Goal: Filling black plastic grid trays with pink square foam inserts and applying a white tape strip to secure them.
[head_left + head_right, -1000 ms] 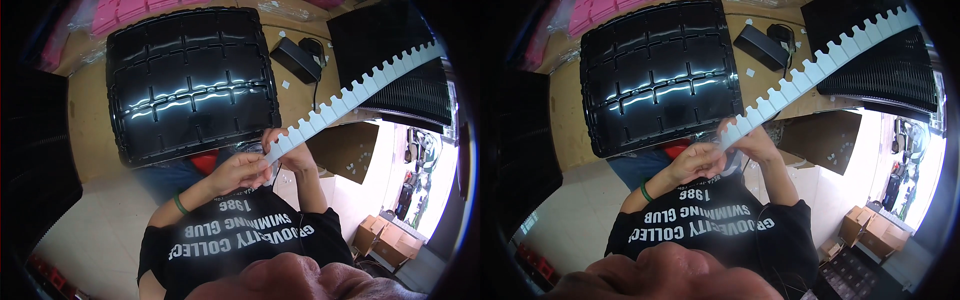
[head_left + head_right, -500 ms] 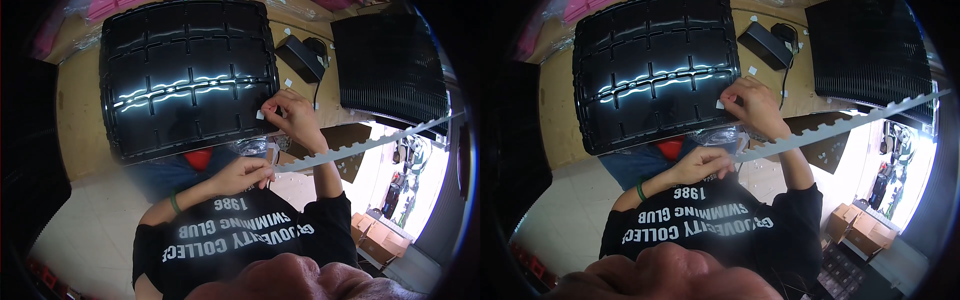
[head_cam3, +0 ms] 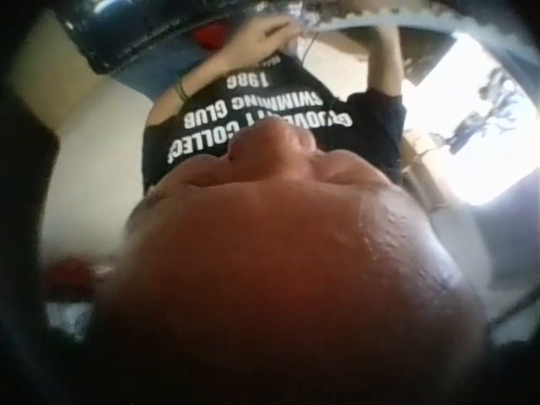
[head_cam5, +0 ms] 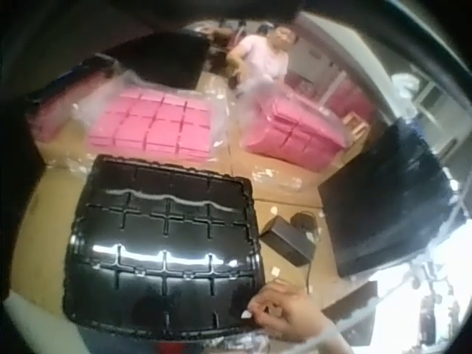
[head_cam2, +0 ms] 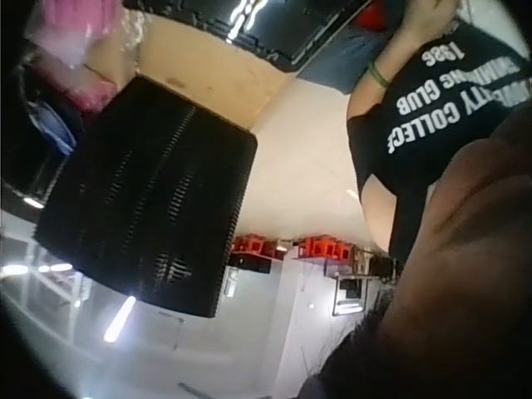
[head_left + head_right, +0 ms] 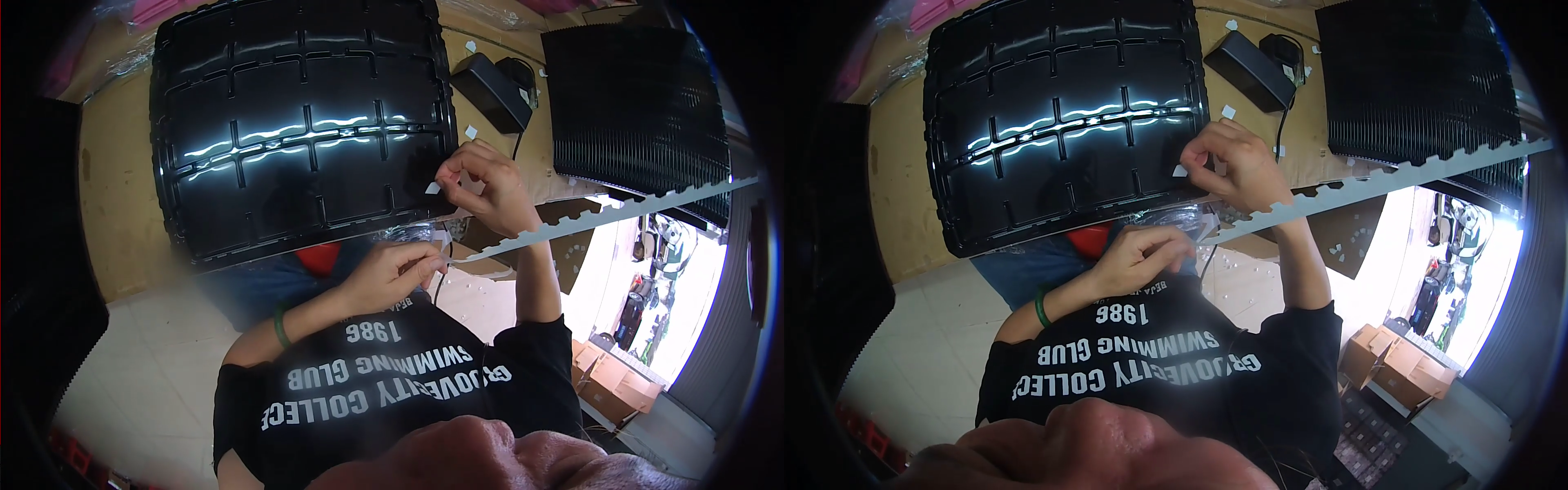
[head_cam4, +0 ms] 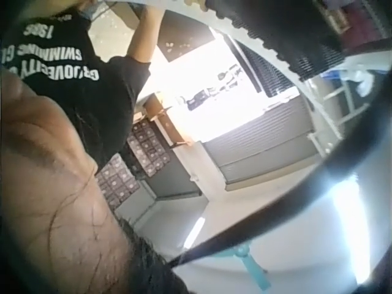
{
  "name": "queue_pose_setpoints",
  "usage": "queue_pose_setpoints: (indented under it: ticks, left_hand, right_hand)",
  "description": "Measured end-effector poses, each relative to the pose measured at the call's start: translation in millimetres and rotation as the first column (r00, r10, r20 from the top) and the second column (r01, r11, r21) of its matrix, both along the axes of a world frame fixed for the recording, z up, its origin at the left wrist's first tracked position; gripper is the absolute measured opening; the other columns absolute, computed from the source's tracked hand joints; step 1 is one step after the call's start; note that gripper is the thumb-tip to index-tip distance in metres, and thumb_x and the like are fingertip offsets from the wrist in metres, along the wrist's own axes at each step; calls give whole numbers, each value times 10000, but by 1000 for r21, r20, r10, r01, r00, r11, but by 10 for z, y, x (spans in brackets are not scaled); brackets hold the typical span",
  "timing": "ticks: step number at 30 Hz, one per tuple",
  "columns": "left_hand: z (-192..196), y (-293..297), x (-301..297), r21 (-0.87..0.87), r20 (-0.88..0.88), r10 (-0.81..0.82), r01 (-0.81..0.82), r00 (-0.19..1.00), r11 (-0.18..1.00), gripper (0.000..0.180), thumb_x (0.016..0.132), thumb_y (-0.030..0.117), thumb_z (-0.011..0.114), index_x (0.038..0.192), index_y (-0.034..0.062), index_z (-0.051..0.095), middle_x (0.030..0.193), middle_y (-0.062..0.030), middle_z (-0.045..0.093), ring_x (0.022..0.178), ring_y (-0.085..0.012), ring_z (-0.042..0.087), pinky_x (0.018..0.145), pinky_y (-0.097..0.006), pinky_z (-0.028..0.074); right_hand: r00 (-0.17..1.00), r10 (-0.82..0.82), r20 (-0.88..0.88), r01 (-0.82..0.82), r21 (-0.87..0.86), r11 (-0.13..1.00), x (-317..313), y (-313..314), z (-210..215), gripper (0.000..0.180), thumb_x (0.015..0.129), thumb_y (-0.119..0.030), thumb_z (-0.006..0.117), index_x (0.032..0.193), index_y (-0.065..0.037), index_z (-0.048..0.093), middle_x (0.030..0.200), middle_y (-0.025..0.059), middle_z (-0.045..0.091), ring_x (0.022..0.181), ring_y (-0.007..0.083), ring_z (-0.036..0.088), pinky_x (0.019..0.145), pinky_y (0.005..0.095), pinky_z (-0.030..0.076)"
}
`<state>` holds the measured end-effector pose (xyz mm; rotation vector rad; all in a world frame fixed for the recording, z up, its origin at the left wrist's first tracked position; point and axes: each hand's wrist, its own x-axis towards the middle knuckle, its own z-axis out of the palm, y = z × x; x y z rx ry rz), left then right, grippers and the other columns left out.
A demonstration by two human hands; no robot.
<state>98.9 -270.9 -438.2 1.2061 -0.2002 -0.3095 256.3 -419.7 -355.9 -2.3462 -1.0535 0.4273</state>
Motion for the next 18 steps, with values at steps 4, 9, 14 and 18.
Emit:
queue_pose_setpoints:
  ticks: [4,9,14,18]
  left_hand:
    - [13,-21,5,8,14,46,-46,999,999,184,1007,127,543,979,14,685,699,-18,610,620,-63,544,573,-234,428]
    - [31,-7,10,54,70,59,-62,996,997,165,999,117,556,989,15,685,706,-27,616,615,-72,552,561,-238,428]
    - [15,-17,9,82,102,87,-95,991,992,155,993,111,564,997,12,683,716,-37,622,617,-83,567,562,-245,436]
    - [4,-5,19,96,110,96,-106,989,990,154,994,109,566,1019,7,679,744,-50,634,630,-89,582,568,-250,445]
  right_hand:
    - [998,51,23,-51,-32,998,-11,20,-126,89,830,-93,738,897,-43,710,821,49,641,801,202,592,656,313,460]
    - [993,57,99,-57,-9,998,-18,21,-171,114,816,-102,761,911,-53,720,826,43,641,801,207,593,656,317,471]
    - [988,65,140,-64,-8,998,-30,28,-188,112,805,-67,760,905,-50,713,828,49,634,805,210,598,645,313,479]
    - [992,50,114,-49,-19,999,-38,42,-177,102,798,-47,754,883,-46,698,821,55,629,806,216,600,654,327,484]
